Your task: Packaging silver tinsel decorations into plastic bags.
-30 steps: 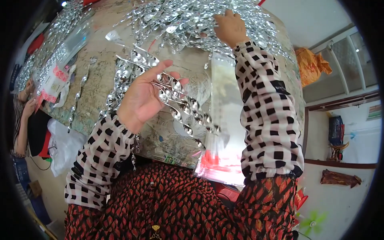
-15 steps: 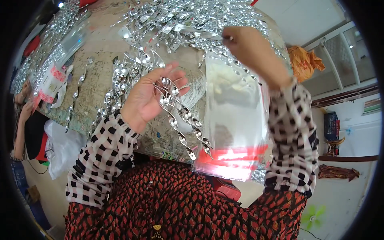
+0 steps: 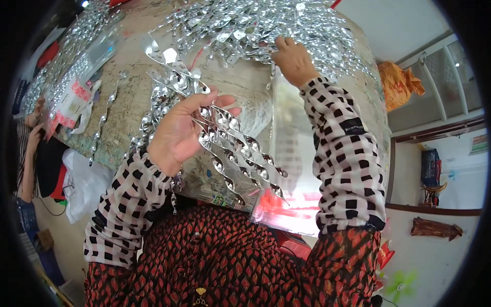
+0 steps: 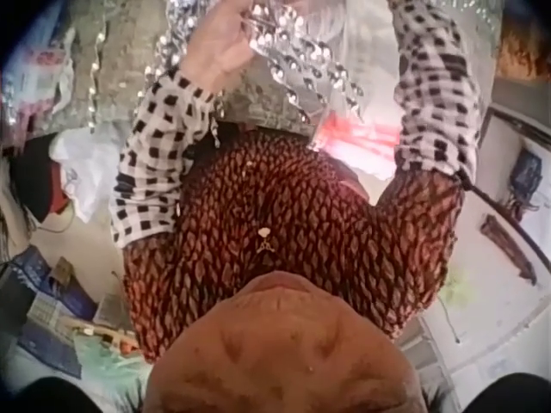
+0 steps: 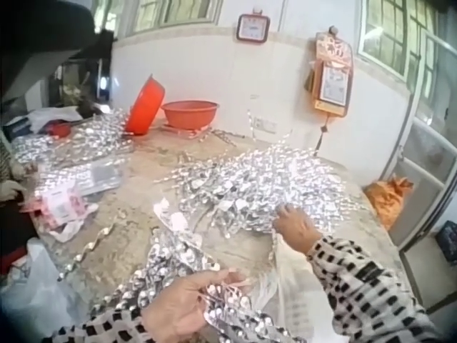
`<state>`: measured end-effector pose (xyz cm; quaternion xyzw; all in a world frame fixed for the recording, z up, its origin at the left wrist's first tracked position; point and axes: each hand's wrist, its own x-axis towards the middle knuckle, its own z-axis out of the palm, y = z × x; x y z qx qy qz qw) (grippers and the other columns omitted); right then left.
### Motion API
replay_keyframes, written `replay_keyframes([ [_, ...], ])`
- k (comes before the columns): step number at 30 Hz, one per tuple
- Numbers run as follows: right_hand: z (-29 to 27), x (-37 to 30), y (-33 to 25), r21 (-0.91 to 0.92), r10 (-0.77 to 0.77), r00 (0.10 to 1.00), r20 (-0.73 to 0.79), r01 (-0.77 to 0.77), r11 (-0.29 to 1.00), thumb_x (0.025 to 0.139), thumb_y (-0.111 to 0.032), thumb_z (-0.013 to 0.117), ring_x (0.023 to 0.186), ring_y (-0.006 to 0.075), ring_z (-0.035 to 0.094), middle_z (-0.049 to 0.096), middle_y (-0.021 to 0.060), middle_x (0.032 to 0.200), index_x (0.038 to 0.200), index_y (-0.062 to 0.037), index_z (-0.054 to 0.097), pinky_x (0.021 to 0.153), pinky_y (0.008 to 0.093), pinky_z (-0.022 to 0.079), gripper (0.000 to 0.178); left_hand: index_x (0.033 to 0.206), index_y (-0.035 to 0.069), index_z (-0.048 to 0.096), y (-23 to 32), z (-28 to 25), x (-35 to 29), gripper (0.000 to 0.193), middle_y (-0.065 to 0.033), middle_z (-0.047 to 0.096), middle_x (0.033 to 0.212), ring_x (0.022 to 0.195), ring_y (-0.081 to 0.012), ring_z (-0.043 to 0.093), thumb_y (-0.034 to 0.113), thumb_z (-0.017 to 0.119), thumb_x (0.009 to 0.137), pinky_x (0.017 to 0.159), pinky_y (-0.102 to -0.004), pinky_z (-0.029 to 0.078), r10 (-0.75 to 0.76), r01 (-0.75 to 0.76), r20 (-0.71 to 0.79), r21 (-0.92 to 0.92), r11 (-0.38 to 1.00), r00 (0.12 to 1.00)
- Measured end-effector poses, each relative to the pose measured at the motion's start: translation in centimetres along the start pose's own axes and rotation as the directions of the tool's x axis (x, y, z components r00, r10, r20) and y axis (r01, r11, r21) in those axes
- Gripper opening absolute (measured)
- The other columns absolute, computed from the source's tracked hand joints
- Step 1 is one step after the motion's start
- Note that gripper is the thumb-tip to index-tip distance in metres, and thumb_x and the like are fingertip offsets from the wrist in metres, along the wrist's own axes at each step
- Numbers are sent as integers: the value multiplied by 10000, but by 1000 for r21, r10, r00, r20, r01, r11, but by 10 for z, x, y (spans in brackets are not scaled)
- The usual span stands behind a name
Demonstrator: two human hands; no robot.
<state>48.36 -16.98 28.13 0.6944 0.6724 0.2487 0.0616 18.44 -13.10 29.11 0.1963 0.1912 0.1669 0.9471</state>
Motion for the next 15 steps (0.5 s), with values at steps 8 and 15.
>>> replay_keyframes([
  [8, -91, -24, -15, 151, -258, 964, -60, 265, 952, 774, -99, 599, 958, 306, 576, 533, 101, 1187, 1038, -64, 594, 779, 372, 497, 267, 1110, -17, 504, 9, -20, 3, 311, -161, 639, 868, 856, -285, 658, 87, 633, 847, 752, -398, 567, -10, 9, 68, 11, 1000, 998],
  [15, -148, -65, -89, 103, -747, 594, -297, 798, 594, 808, -170, 615, 997, 320, 588, 554, 158, 1044, 1051, -37, 556, 826, 339, 534, 283, 1024, -21, 582, 3, 1, 1, 238, -131, 646, 861, 817, -245, 656, 102, 654, 833, 757, -370, 563, -38, 41, 47, -57, 998, 998],
])
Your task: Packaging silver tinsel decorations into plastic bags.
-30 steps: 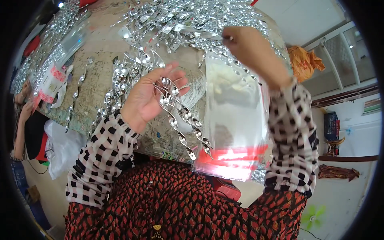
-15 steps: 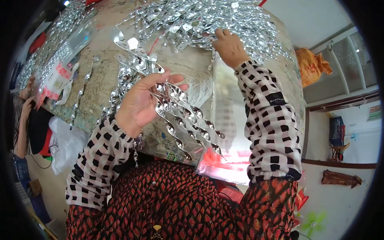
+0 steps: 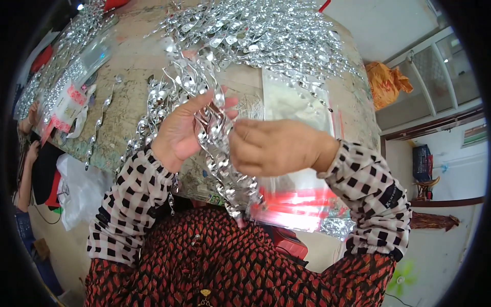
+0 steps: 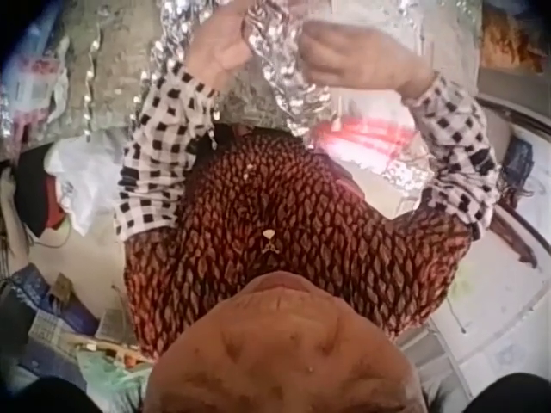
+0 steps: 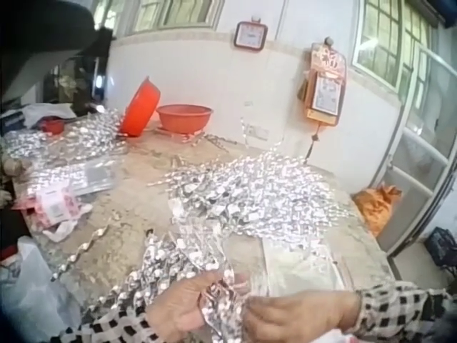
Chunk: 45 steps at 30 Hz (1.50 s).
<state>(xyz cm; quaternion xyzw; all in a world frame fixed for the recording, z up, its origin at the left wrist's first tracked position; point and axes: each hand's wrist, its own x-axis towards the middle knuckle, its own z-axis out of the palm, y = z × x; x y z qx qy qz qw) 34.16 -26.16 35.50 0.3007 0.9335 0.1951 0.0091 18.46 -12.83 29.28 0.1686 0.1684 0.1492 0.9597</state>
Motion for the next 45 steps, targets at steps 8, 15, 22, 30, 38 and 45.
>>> replay_keyframes([
  [8, 84, -21, 122, 5, 637, 769, -57, -637, 771, 748, -139, 634, 1005, 335, 537, 567, 149, 1086, 1104, -61, 581, 871, 424, 437, 368, 969, -7, 599, 49, -7, -13, 190, -107, 647, 859, 782, -196, 646, 91, 659, 818, 695, -323, 547, 153, -144, -75, 115, 983, 985],
  [15, 141, -1, 179, -220, 876, 478, -64, -863, 455, 682, -133, 663, 993, 281, 530, 565, 86, 931, 933, -146, 670, 824, 402, 433, 251, 1013, 13, 585, 50, -24, -14, 221, -103, 655, 887, 798, -198, 651, 79, 672, 821, 674, -328, 545, 39, -29, -89, 117, 993, 995],
  [22, 118, -10, 182, -241, 722, 691, 28, -697, 676, 710, -38, 614, 1003, 253, 528, 575, 62, 1022, 912, -139, 669, 871, 373, 420, 232, 1027, 15, 585, 49, -30, -5, 230, -117, 654, 886, 797, -193, 652, 81, 673, 825, 662, -327, 544, 20, -10, -82, 122, 993, 996],
  [30, -12, 41, 170, -89, 370, 637, -676, -569, 818, 823, -40, 597, 782, 283, 603, 616, 125, 861, 1005, -61, 586, 645, 337, 473, 184, 1029, -11, 584, 43, -23, -11, 239, -125, 651, 933, 844, -207, 650, 117, 664, 844, 701, -321, 553, 59, -51, -50, 158, 986, 997],
  [38, 34, 113, 122, 636, 891, 416, 183, -741, 215, 908, -228, 575, 545, 143, 598, 586, 58, 650, 893, 10, 532, 484, 271, 472, 243, 1066, 5, 570, 29, 2, -21, 300, -155, 648, 989, 849, -260, 650, 156, 681, 831, 746, -414, 559, 46, -48, 28, 75, 996, 999],
  [45, 105, 61, 212, 165, 896, 439, 65, -891, 424, 828, -173, 590, 913, 258, 643, 658, 120, 999, 981, -110, 692, 748, 412, 519, 194, 957, 37, 582, 68, -27, -40, 220, -67, 639, 804, 680, -176, 635, 121, 701, 792, 633, -356, 555, 138, -113, -159, 155, 981, 978],
])
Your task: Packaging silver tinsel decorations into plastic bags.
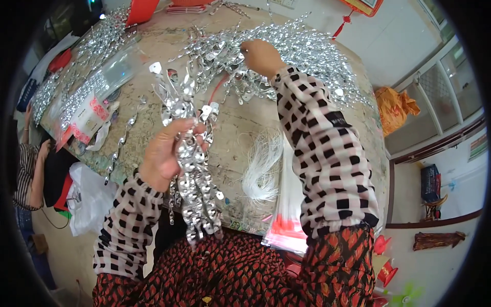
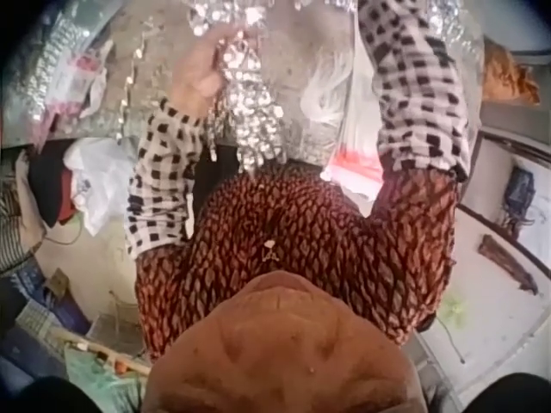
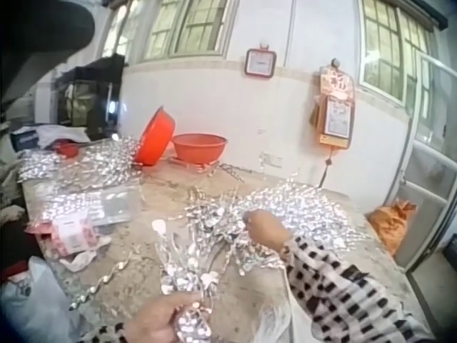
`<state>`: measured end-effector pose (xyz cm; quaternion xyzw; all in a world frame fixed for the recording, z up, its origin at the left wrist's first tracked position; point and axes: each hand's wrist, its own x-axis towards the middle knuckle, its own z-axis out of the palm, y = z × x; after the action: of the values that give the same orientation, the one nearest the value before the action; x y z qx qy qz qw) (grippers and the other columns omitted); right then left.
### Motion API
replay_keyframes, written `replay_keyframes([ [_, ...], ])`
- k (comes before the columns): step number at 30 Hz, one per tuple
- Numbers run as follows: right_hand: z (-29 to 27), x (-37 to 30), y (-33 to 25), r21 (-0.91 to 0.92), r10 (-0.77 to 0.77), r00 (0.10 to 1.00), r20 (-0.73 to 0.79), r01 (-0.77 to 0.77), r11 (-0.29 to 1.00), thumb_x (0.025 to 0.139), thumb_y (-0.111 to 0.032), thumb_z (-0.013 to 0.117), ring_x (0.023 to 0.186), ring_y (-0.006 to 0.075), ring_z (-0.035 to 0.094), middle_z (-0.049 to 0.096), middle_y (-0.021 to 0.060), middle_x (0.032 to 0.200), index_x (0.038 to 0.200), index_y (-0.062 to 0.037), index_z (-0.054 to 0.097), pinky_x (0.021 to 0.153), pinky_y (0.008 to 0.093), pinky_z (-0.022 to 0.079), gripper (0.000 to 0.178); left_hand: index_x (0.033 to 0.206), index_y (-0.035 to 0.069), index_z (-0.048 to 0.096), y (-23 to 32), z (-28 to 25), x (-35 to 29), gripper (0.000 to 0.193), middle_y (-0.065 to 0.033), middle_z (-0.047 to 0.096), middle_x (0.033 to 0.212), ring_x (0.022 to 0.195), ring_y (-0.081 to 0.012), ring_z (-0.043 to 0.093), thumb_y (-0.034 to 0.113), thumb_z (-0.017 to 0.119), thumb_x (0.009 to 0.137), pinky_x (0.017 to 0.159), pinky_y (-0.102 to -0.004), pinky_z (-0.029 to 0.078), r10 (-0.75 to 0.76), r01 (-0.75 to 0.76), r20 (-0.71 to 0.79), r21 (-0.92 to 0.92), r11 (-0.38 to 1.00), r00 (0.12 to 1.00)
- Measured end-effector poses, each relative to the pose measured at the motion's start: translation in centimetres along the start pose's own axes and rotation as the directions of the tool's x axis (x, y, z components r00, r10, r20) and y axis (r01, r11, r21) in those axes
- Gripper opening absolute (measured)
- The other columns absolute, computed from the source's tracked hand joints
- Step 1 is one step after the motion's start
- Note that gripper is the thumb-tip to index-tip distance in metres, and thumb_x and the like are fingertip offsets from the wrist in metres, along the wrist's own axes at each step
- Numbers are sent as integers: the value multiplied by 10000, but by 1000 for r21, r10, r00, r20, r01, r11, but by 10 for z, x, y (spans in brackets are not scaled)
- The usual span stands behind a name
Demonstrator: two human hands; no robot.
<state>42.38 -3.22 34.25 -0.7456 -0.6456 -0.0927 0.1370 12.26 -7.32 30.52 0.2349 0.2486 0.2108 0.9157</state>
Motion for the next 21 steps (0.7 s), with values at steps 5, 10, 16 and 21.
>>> replay_keyframes([
  [5, 51, 2, 28, -443, -105, 994, 8, 97, 891, 798, -131, 606, 1060, 270, 549, 570, 88, 1074, 949, -139, 701, 823, 403, 498, 179, 995, 12, 584, 36, -11, -22, 236, -82, 647, 829, 682, -168, 638, 121, 681, 809, 639, -344, 559, 13, -18, 104, 42, 999, 995],
  [10, 31, 6, 35, -443, -318, 945, 77, 319, 838, 762, -61, 581, 1015, 272, 543, 553, 90, 1038, 944, -120, 677, 833, 357, 489, 214, 964, -38, 625, 65, -19, -38, 222, -94, 651, 809, 663, -175, 638, 87, 691, 793, 585, -310, 553, -84, 108, -77, 413, 904, 994],
  [16, -34, -13, 10, -157, -390, 888, -245, 361, 919, 853, -76, 567, 932, 319, 581, 596, 92, 1053, 975, -71, 636, 789, 386, 477, 140, 845, -18, 640, 55, -42, -27, 189, -75, 629, 734, 586, -143, 576, 85, 743, 723, 493, -293, 459, 58, 72, -176, 649, 758, 983],
  [21, -114, -83, -98, 471, 67, 855, -514, 217, 855, 926, -167, 555, 743, 139, 589, 596, 27, 759, 960, -37, 589, 641, 261, 449, 139, 1021, -24, 566, 36, -36, -21, 376, -84, 600, 858, 747, -160, 567, 82, 724, 696, 650, -300, 463, 19, 117, -161, 788, 605, 987],
])
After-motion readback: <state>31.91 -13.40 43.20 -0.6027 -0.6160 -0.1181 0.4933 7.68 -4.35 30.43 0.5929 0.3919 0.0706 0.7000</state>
